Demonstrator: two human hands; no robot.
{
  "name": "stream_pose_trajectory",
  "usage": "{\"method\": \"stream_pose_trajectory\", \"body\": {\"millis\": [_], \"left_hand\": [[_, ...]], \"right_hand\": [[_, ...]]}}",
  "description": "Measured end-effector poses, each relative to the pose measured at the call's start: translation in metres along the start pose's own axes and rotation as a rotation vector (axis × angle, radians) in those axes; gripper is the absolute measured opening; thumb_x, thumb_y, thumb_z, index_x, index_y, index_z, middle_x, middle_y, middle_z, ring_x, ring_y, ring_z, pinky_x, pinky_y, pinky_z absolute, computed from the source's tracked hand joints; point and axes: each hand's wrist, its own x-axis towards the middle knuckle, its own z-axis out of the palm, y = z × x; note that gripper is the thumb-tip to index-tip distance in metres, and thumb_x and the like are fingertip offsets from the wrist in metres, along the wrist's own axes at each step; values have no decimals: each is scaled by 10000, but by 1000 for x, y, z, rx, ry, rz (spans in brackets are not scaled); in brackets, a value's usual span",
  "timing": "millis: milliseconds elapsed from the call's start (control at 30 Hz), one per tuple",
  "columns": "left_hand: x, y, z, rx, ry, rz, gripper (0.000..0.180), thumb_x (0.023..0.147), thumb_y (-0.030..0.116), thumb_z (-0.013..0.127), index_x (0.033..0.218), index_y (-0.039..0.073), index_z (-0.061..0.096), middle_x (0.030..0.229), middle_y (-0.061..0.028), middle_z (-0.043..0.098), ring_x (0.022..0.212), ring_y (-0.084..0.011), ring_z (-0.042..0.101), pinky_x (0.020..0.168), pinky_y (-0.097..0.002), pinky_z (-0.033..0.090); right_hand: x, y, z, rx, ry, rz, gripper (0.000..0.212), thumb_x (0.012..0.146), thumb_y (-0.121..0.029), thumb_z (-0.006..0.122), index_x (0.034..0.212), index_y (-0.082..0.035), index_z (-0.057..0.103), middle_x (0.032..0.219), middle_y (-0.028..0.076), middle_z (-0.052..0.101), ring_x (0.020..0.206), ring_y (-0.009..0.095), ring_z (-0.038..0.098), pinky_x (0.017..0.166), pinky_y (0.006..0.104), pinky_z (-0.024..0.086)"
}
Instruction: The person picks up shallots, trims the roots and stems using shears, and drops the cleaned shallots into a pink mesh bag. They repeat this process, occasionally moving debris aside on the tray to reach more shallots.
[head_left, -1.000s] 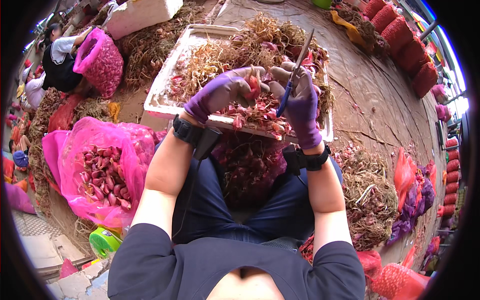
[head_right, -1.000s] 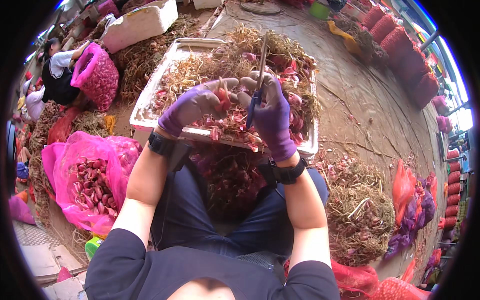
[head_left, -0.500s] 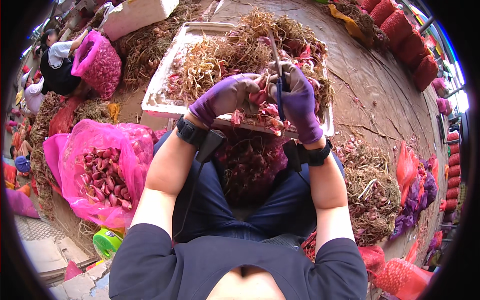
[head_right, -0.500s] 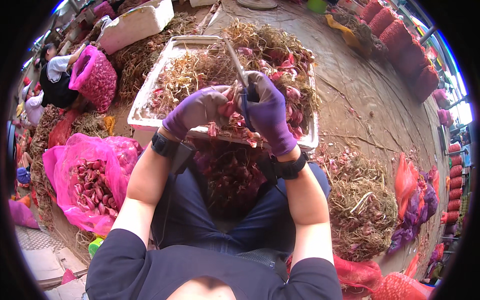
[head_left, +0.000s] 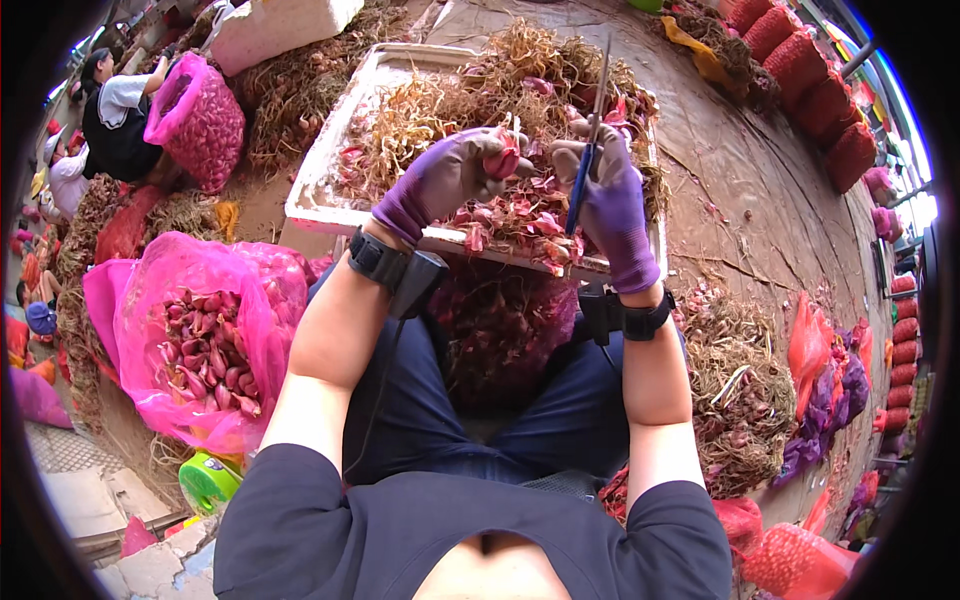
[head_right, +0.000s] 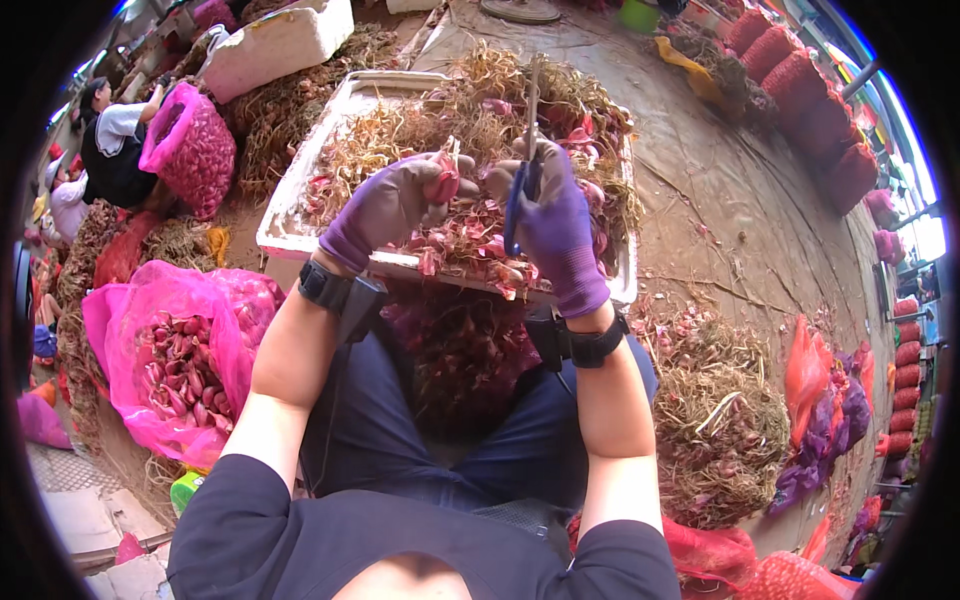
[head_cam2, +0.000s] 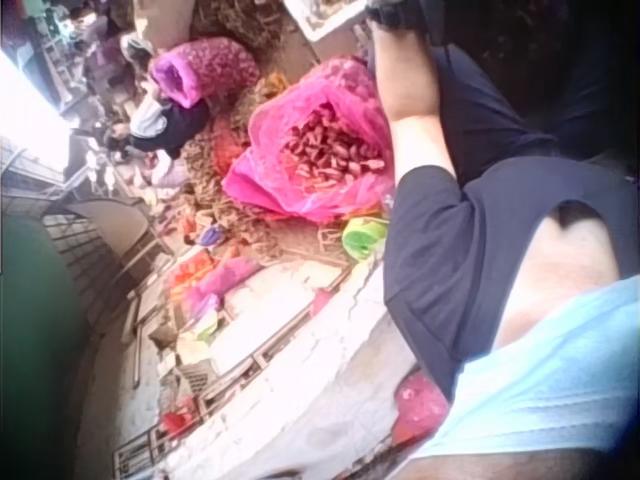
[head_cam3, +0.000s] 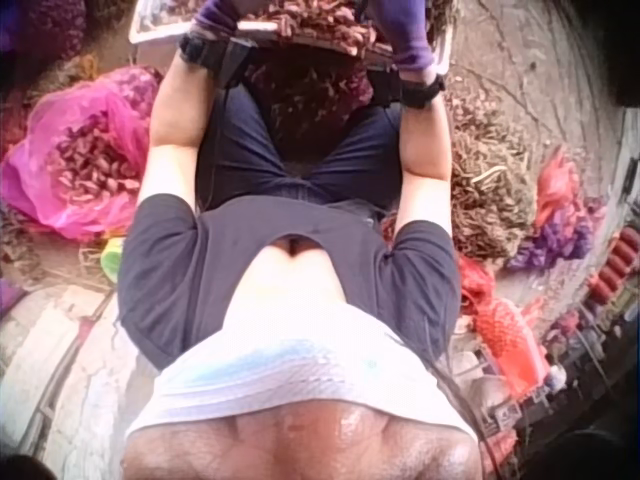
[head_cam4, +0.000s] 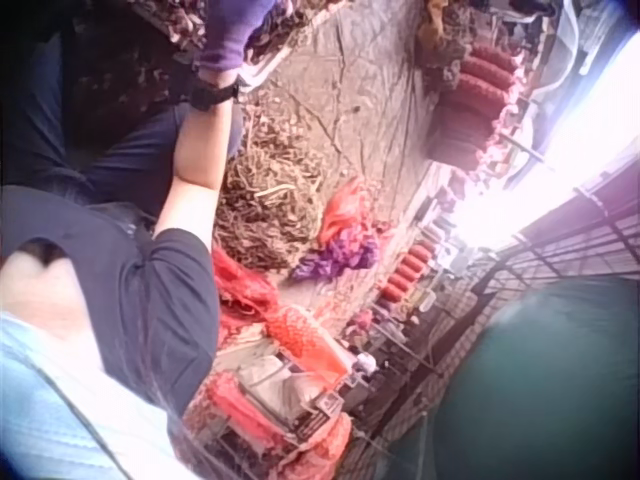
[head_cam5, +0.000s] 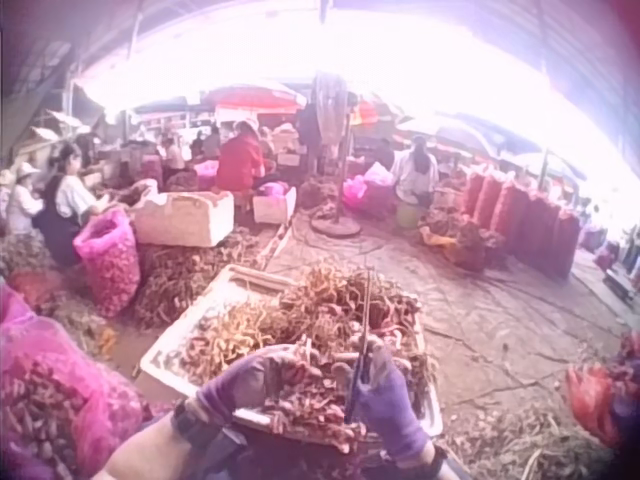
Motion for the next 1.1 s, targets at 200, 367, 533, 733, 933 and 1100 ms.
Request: {"method": "stream_pose_trajectory", "body": {"millis": [200, 367, 533, 733, 933, 1100], "left_hand": [[-4, 5, 2, 270, 209, 95, 232, 890, 212, 580, 1056, 51, 584, 808, 27, 510, 791, -76, 514, 713, -238, 431], [-7, 9, -6, 307, 318, 218, 178, 882, 270, 608, 923, 98, 599, 744, 8, 565, 576, -74, 543, 567, -220, 469], [-6, 1, -14, 255, 243, 294, 134, 884, 208, 571, 801, 107, 540, 731, 0, 532, 644, -107, 548, 584, -243, 461], [-14, 3, -23, 545, 209, 457, 155, 846, -3, 554, 755, 100, 485, 728, 3, 498, 738, -88, 517, 621, -222, 449], [-8, -2, -44, 309, 112, 203, 201, 800, -82, 609, 776, 81, 493, 704, 12, 476, 670, -99, 515, 629, -234, 473], [-2, -8, -33, 229, 212, 210, 104, 880, 12, 507, 796, 67, 536, 746, -39, 539, 651, -105, 531, 543, -252, 439]], "right_hand": [[-3, 3, 1, -128, -210, 119, 544, 777, -359, 775, 1095, -5, 510, 831, 90, 620, 736, 184, 600, 697, 329, 484], [-6, 1, 4, -275, -264, 85, 465, 744, -331, 786, 1043, -36, 587, 810, 92, 628, 740, 186, 604, 714, 328, 484], [-8, -1, 1, -337, -308, 67, 456, 747, -308, 783, 1067, -42, 597, 805, 89, 631, 727, 176, 596, 712, 319, 483], [-10, 1, 2, -277, -381, 44, 472, 744, -287, 793, 1094, -38, 598, 788, 63, 618, 716, 137, 568, 696, 293, 471], [-11, -5, 7, -77, -419, 122, 481, 732, -232, 807, 1116, -25, 605, 777, 1, 584, 720, 82, 518, 692, 254, 447], [-9, 3, 9, 69, -398, 231, 354, 788, -189, 766, 1062, -24, 612, 802, -3, 606, 742, 70, 544, 667, 236, 457]]}}
